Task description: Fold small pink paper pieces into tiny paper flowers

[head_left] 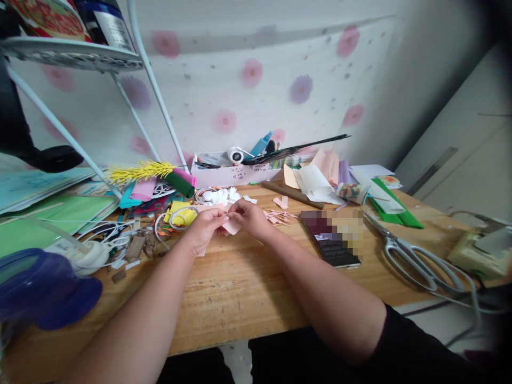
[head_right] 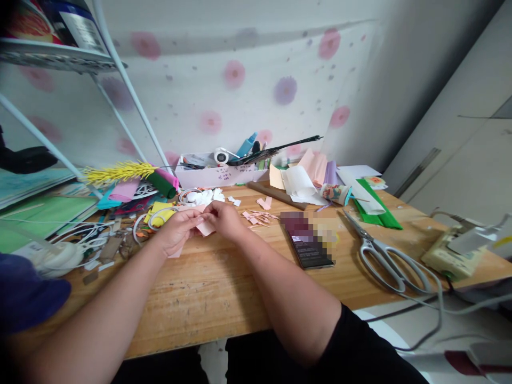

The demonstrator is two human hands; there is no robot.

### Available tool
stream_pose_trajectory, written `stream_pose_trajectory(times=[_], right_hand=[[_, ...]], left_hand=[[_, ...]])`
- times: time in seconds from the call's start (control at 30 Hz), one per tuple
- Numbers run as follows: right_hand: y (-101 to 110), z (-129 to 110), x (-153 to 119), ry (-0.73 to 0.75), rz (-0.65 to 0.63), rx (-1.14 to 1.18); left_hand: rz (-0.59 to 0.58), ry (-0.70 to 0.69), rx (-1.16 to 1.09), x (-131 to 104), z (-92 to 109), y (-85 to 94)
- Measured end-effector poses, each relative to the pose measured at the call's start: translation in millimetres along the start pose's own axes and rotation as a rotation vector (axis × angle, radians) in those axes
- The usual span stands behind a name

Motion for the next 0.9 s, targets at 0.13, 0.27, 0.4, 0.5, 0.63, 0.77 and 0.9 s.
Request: stream_pose_trajectory(times=[0.13,0.27,0.4,0.5,0.63,0.77,0.9], right_hand=[[-1.6,0.5,0.2,0.032,-0.014,0.017],[-3.3,3.2,1.4,0.072,-0.009,0.021],[-4.9,5.9,2.5,0.075,0.009,0.016],[-4.8,5.9,2.3,0.081,0.023,0.000],[-3.4,4.3,1.2,0.082,0.018,0.031],[-3.4,3.2,0.7,0.003,-0.015,0.120],[-5.8,3.2,1.5,-0.008,0.000,0.063]], left_hand=[[0.003,-0.013,0.011,-0.2,-0.1,-0.6],[0.040,-0.007,0.010,-0.1,-2.2,0.3],[0.002,-0.005,-0.015,-0.2,-4.0,1.1],[-0.025,-0.012,-0.050,-0.8,-3.4,0.8],[-0.016,-0.015,-0.038,-0.9,-1.5,-0.4],[0.057,-0.007,-0.023,-0.4,-0.3,-0.5],[0.103,0.010,-0.004,0.2,-0.6,-0.1]])
Point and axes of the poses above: each hand's wrist, its own x-axis towards the middle knuckle, its own y-axis out of the back of the hand, z = x × y, the point moved 1 cm from there along x, towards the middle knuckle, and after that the axes turned 14 degrees about -z, right-handed, at the moved point
